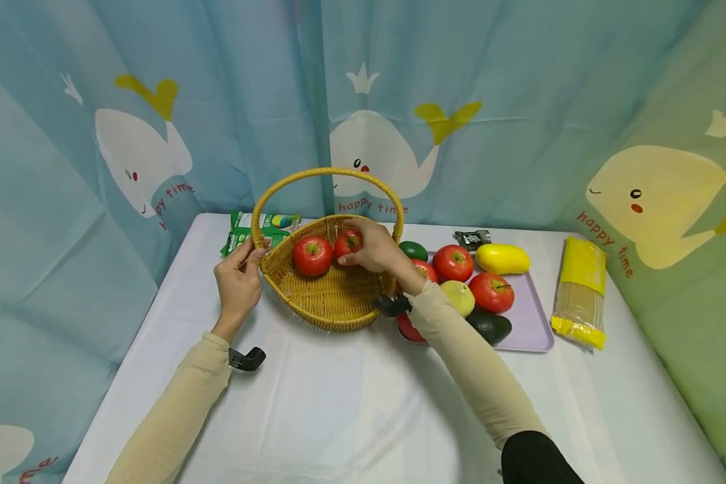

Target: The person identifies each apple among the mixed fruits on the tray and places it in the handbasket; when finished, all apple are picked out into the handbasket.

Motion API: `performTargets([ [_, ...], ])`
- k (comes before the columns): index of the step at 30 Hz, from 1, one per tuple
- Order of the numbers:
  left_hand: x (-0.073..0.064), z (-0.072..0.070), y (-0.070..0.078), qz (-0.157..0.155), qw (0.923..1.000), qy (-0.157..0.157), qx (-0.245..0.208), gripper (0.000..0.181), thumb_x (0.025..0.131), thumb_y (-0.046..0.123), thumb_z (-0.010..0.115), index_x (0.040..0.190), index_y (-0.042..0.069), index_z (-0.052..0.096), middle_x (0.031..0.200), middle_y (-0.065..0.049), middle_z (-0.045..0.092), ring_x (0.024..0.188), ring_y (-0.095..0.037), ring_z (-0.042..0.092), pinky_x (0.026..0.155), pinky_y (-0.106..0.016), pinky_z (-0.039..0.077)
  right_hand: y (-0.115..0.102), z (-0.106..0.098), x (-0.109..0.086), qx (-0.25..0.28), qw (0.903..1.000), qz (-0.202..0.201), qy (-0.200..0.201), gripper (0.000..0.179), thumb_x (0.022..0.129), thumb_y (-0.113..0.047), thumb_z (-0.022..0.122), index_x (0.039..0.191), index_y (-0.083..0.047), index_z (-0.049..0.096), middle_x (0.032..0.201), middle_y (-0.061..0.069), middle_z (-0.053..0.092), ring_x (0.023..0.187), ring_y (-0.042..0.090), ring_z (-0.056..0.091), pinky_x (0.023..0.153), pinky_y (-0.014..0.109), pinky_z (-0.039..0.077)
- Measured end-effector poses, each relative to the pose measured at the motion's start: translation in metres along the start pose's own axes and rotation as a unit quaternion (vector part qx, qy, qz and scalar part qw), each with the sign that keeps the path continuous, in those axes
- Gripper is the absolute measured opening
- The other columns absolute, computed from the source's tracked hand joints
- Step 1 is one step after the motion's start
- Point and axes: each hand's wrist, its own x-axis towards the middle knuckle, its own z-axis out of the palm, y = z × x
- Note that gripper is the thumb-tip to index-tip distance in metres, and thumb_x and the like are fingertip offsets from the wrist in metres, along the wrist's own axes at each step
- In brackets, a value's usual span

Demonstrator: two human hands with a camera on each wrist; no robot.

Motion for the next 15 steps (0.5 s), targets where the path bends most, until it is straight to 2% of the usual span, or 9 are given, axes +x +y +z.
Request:
performTargets([
  [4,0.0,0.0,-0.002,0.003,1.0,0.0,0.005,0.033,0.105,0.0,0.063,0.137,-0.008,0.067,0.12,-0.028,0.075,0.107,-0.044,0.073,0.095,-0.015,0.06,-0.001,-0.012,-0.022,0.055,0.9976,-0.041,-0.011,0.083,0.088,-0.023,0.09,0.158,-0.008,0.049,0.164,0.012,0.048,0.152,0.035,0.045,0.126,0.055,0.04],
  [7,-0.001,0.0,-0.002,0.0,0.9999,0.005,0.01,0.033,0.104,-0.004,0.062,0.137,-0.011,0.065,0.12,-0.032,0.074,0.107,-0.047,0.072,0.094,-0.012,0.059,0.003,-0.02,-0.041,0.109,0.9909,-0.074,-0.027,0.08,0.088,-0.021,0.09,0.157,-0.008,0.052,0.161,0.012,0.052,0.15,0.037,0.048,0.124,0.058,0.043],
  [9,-0.002,0.002,0.006,-0.001,0.9999,0.008,0.011,0.033,0.104,-0.007,0.061,0.136,-0.014,0.063,0.119,-0.035,0.072,0.107,-0.051,0.07,0.094,-0.011,0.058,0.008,-0.024,-0.056,0.139,0.9847,-0.099,-0.035,0.076,0.089,-0.017,0.089,0.155,-0.006,0.054,0.158,0.015,0.055,0.148,0.039,0.05,0.123,0.057,0.044],
  [11,-0.003,0.002,0.007,-0.001,1.0,0.007,0.006,0.034,0.104,-0.007,0.06,0.137,-0.014,0.063,0.12,-0.036,0.072,0.107,-0.04,0.075,0.094,-0.012,0.058,0.013,-0.029,-0.07,0.155,0.9805,-0.115,-0.036,0.073,0.089,-0.016,0.089,0.153,-0.005,0.056,0.155,0.015,0.058,0.145,0.037,0.054,0.122,0.056,0.046],
  [15,-0.003,0.0,0.005,0.0,1.0,0.0,-0.008,0.034,0.105,-0.002,0.063,0.138,-0.01,0.064,0.121,-0.034,0.073,0.107,-0.011,0.076,0.096,-0.014,0.059,0.03,-0.037,-0.099,0.152,0.9813,-0.117,-0.015,0.072,0.084,-0.017,0.093,0.149,-0.009,0.061,0.149,0.011,0.065,0.14,0.033,0.06,0.12,0.053,0.049],
])
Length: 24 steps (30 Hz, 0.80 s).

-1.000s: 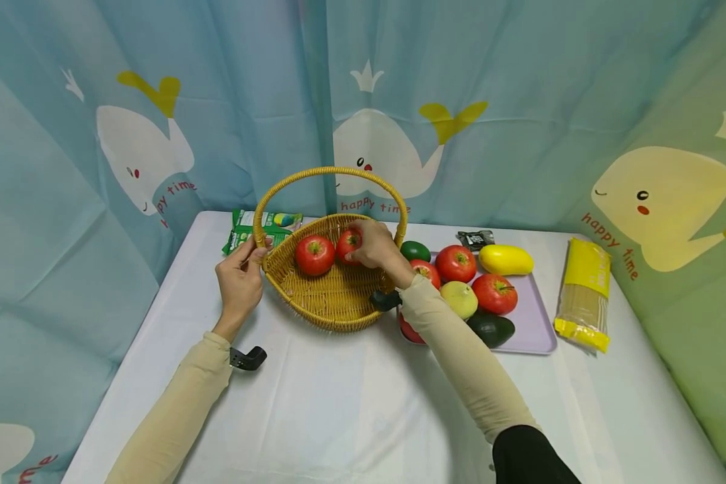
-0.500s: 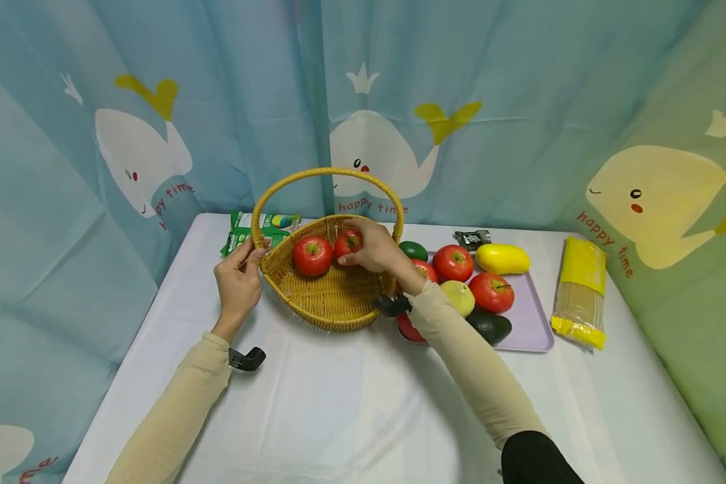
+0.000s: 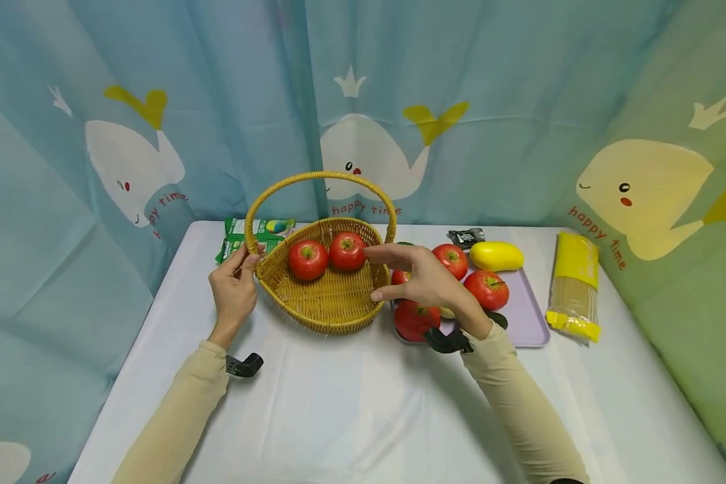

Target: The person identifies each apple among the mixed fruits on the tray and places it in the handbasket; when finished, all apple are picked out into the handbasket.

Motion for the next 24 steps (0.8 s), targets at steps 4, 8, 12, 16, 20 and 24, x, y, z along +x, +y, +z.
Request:
performTargets([
  [4,-0.001,-0.003,-0.006,-0.005,0.9999,-0.007,-0.01,0.036,0.105,0.0,0.063,0.14,-0.006,0.064,0.122,-0.032,0.073,0.11,-0.007,0.075,0.097,-0.016,0.059,0.016,-0.013,-0.029,-0.019,0.999,0.011,0.039,0.078,0.079,-0.019,0.097,0.148,-0.008,0.062,0.148,0.013,0.065,0.136,0.039,0.062,0.116,0.06,0.05],
  [8,-0.002,-0.004,-0.007,-0.003,0.9999,-0.01,-0.013,0.035,0.105,-0.001,0.062,0.14,-0.007,0.064,0.122,-0.032,0.073,0.11,-0.009,0.076,0.097,-0.016,0.059,0.034,-0.027,-0.055,-0.024,0.9956,0.03,0.086,0.083,0.075,-0.014,0.099,0.148,-0.007,0.061,0.151,0.015,0.062,0.138,0.044,0.058,0.117,0.065,0.047],
  [12,-0.004,-0.005,-0.008,-0.004,0.9999,-0.005,-0.014,0.035,0.104,-0.003,0.062,0.138,-0.007,0.065,0.122,-0.033,0.073,0.109,-0.008,0.075,0.097,-0.015,0.059,0.049,-0.042,-0.075,-0.039,0.9905,0.04,0.126,0.086,0.075,-0.01,0.098,0.151,-0.004,0.057,0.154,0.02,0.058,0.143,0.047,0.051,0.121,0.068,0.039],
  [16,-0.004,-0.005,-0.008,-0.008,0.9999,-0.004,-0.01,0.034,0.104,-0.001,0.063,0.138,-0.007,0.066,0.122,-0.029,0.074,0.11,-0.011,0.075,0.098,-0.015,0.059,0.06,-0.055,-0.092,-0.076,0.9801,0.063,0.172,0.086,0.079,-0.012,0.096,0.154,-0.009,0.056,0.156,0.019,0.055,0.143,0.046,0.051,0.118,0.069,0.041],
  [20,-0.003,-0.004,-0.009,-0.004,1.0,-0.005,-0.002,0.034,0.104,-0.003,0.063,0.137,-0.009,0.066,0.121,-0.029,0.075,0.109,-0.017,0.076,0.096,-0.014,0.059,0.072,-0.065,-0.107,-0.135,0.9628,0.076,0.221,0.087,0.078,-0.017,0.097,0.155,-0.013,0.056,0.158,0.017,0.054,0.138,0.043,0.052,0.11,0.067,0.049],
  [24,-0.001,-0.002,-0.008,-0.005,1.0,-0.002,0.003,0.034,0.103,-0.004,0.064,0.136,-0.008,0.067,0.12,-0.03,0.075,0.108,-0.014,0.076,0.094,-0.012,0.058,0.084,-0.073,-0.118,-0.144,0.9539,0.087,0.248,0.087,0.077,-0.015,0.097,0.153,-0.008,0.056,0.155,0.021,0.053,0.137,0.045,0.048,0.111,0.075,0.043],
])
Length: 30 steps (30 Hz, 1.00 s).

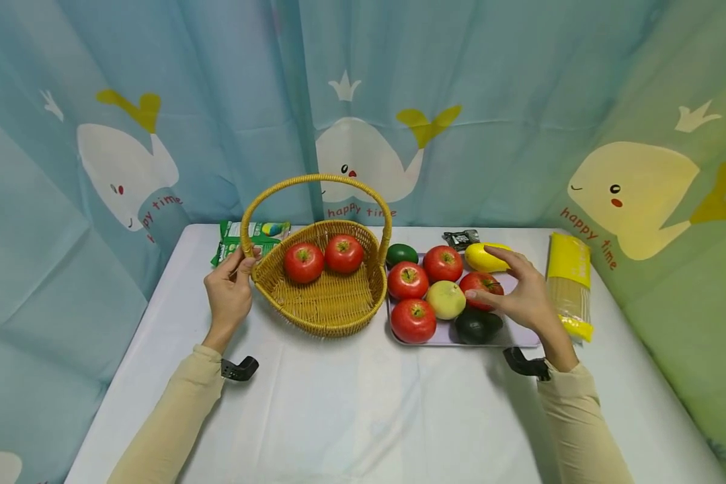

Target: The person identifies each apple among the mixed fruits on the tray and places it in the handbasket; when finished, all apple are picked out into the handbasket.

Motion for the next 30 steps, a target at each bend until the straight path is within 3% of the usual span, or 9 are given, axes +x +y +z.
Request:
performTargets([
  [3,0.0,0.001,0.0,-0.002,1.0,0.002,0.004,0.034,0.103,-0.005,0.064,0.136,-0.01,0.066,0.12,-0.031,0.074,0.108,-0.016,0.076,0.094,-0.011,0.058,0.01,-0.003,-0.002,0.008,0.9997,0.021,-0.001,0.085,0.08,-0.016,0.095,0.153,-0.004,0.054,0.154,0.026,0.052,0.14,0.047,0.045,0.114,0.078,0.039],
  [6,0.0,0.001,-0.001,0.005,0.9999,0.001,0.009,0.034,0.103,-0.008,0.061,0.136,-0.015,0.064,0.12,-0.035,0.072,0.108,-0.023,0.076,0.095,-0.011,0.057,0.019,-0.004,-0.005,0.004,0.9993,0.036,-0.007,0.083,0.082,-0.018,0.093,0.153,0.0,0.053,0.154,0.028,0.051,0.14,0.046,0.046,0.115,0.073,0.042],
  [9,-0.001,0.001,-0.001,0.011,0.9999,-0.001,0.012,0.033,0.103,-0.01,0.06,0.135,-0.016,0.063,0.119,-0.036,0.072,0.108,-0.025,0.076,0.095,-0.011,0.058,0.027,-0.003,-0.007,0.0,0.9993,0.037,-0.009,0.08,0.084,-0.019,0.092,0.151,0.002,0.054,0.152,0.029,0.055,0.137,0.045,0.051,0.118,0.039,0.049],
  [11,-0.002,0.0,-0.001,0.012,0.9999,-0.002,0.007,0.033,0.103,-0.009,0.061,0.136,-0.014,0.064,0.119,-0.034,0.073,0.108,-0.021,0.076,0.095,-0.012,0.058,0.032,-0.002,-0.009,-0.002,0.9992,0.038,-0.011,0.079,0.085,-0.02,0.092,0.151,0.003,0.054,0.15,0.029,0.058,0.134,0.044,0.054,0.108,0.016,0.046],
  [14,-0.003,-0.001,-0.001,0.009,0.9999,-0.005,0.002,0.034,0.103,-0.006,0.063,0.136,-0.011,0.066,0.12,-0.031,0.074,0.108,-0.014,0.076,0.095,-0.014,0.059,0.04,-0.001,-0.011,0.006,0.9986,0.048,-0.02,0.078,0.087,-0.02,0.09,0.152,0.002,0.053,0.149,0.03,0.058,0.133,0.044,0.055,0.096,0.001,0.039],
  [22,-0.001,-0.001,0.002,0.01,0.9999,-0.009,-0.007,0.034,0.104,-0.002,0.063,0.138,-0.008,0.066,0.122,-0.029,0.074,0.11,-0.012,0.075,0.097,-0.015,0.059,0.055,-0.001,-0.011,0.051,0.9899,0.108,-0.076,0.075,0.096,-0.025,0.082,0.158,-0.002,0.047,0.154,0.028,0.052,0.132,0.044,0.057,0.092,0.0,0.048],
  [26,0.0,-0.001,0.003,0.013,0.9999,-0.008,-0.008,0.033,0.105,-0.002,0.063,0.137,-0.009,0.066,0.121,-0.029,0.075,0.109,-0.02,0.077,0.096,-0.015,0.059,0.059,0.001,-0.011,0.049,0.9844,0.133,-0.104,0.076,0.098,-0.031,0.079,0.161,-0.007,0.045,0.156,0.025,0.051,0.132,0.045,0.058,0.091,0.002,0.047],
  [28,0.0,-0.001,0.003,0.013,0.9999,-0.007,-0.007,0.033,0.105,-0.002,0.063,0.137,-0.011,0.065,0.121,-0.029,0.075,0.109,-0.03,0.076,0.096,-0.015,0.059,0.061,0.002,-0.011,0.047,0.9822,0.141,-0.115,0.078,0.098,-0.033,0.08,0.162,-0.009,0.043,0.156,0.024,0.051,0.134,0.045,0.057,0.098,0.011,0.051],
  [30,0.0,-0.001,0.003,0.012,0.9999,-0.006,-0.006,0.034,0.105,-0.002,0.063,0.137,-0.012,0.065,0.121,-0.028,0.075,0.109,-0.039,0.074,0.097,-0.016,0.059,0.062,0.003,-0.01,0.046,0.9804,0.146,-0.124,0.08,0.098,-0.036,0.079,0.163,-0.01,0.04,0.157,0.023,0.05,0.136,0.044,0.055,0.109,0.029,0.054],
])
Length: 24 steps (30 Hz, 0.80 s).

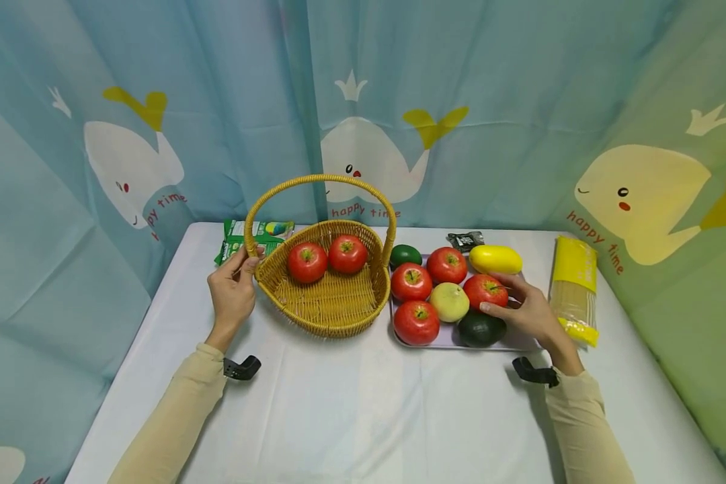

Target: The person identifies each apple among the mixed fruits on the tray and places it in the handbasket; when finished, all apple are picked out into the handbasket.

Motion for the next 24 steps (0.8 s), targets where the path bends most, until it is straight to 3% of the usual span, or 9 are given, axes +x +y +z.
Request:
performTargets([
  [2,0.0,0.0,0.0,-0.001,1.0,0.001,0.001,0.034,0.105,-0.001,0.062,0.137,-0.012,0.064,0.121,-0.028,0.075,0.11,-0.043,0.072,0.097,-0.016,0.059,0.001,0.0,0.001,0.002,1.0,0.003,-0.005,0.081,0.097,-0.037,0.08,0.163,-0.01,0.039,0.158,0.023,0.049,0.139,0.044,0.052,0.117,0.05,0.05],
  [4,0.001,0.0,0.0,-0.003,1.0,0.001,0.003,0.034,0.105,-0.003,0.062,0.137,-0.012,0.064,0.121,-0.029,0.075,0.109,-0.035,0.075,0.096,-0.015,0.059,0.001,0.001,0.003,0.007,0.9999,0.001,-0.009,0.082,0.097,-0.037,0.081,0.161,-0.009,0.039,0.158,0.024,0.048,0.14,0.044,0.049,0.12,0.065,0.043],
  [7,0.001,0.0,-0.001,-0.006,1.0,0.001,0.002,0.034,0.104,-0.002,0.063,0.138,-0.01,0.065,0.121,-0.03,0.074,0.11,-0.02,0.076,0.096,-0.015,0.059,0.002,0.0,0.005,0.013,0.9999,0.006,-0.009,0.082,0.095,-0.038,0.082,0.159,-0.009,0.04,0.158,0.022,0.048,0.141,0.042,0.049,0.121,0.068,0.04],
  [9,0.001,0.0,-0.001,-0.008,1.0,0.0,0.002,0.035,0.105,-0.002,0.063,0.138,-0.009,0.065,0.122,-0.03,0.074,0.11,-0.008,0.074,0.097,-0.015,0.059,0.001,0.0,0.006,0.017,0.9998,0.007,-0.006,0.081,0.095,-0.036,0.083,0.158,-0.008,0.041,0.158,0.021,0.048,0.14,0.04,0.049,0.121,0.059,0.045],
  [12,-0.001,0.0,-0.003,-0.012,0.9999,0.0,0.002,0.036,0.105,0.0,0.063,0.139,-0.009,0.064,0.123,-0.03,0.074,0.111,-0.001,0.072,0.098,-0.015,0.059,0.002,0.0,0.006,0.03,0.9995,0.014,0.001,0.08,0.093,-0.034,0.084,0.157,-0.009,0.044,0.156,0.017,0.05,0.137,0.032,0.052,0.114,0.031,0.051],
  [15,-0.001,0.001,-0.004,-0.014,0.9999,0.002,0.007,0.035,0.104,-0.002,0.063,0.139,-0.01,0.064,0.123,-0.031,0.073,0.11,-0.012,0.075,0.097,-0.014,0.058,0.004,0.0,0.005,0.048,0.9986,0.018,0.012,0.078,0.093,-0.033,0.085,0.157,-0.011,0.045,0.153,0.009,0.053,0.13,0.018,0.053,0.097,0.008,0.047],
  [20,0.0,0.003,0.001,-0.001,0.9998,0.006,0.021,0.033,0.103,-0.009,0.061,0.135,-0.016,0.064,0.12,-0.037,0.072,0.108,-0.046,0.072,0.095,-0.011,0.057,0.007,-0.003,0.001,0.092,0.9949,0.015,0.037,0.078,0.094,-0.025,0.084,0.159,-0.011,0.046,0.136,-0.015,0.055,0.119,0.005,0.052,0.092,0.006,0.048],
  [24,0.001,0.005,0.018,0.0,0.9997,0.008,0.025,0.033,0.102,-0.012,0.06,0.133,-0.02,0.062,0.119,-0.04,0.07,0.108,-0.055,0.068,0.095,-0.009,0.057,0.004,-0.008,-0.002,0.116,0.9912,0.009,0.064,0.071,0.095,-0.02,0.083,0.157,-0.009,0.05,0.126,-0.022,0.057,0.115,0.005,0.054,0.092,0.008,0.049],
])
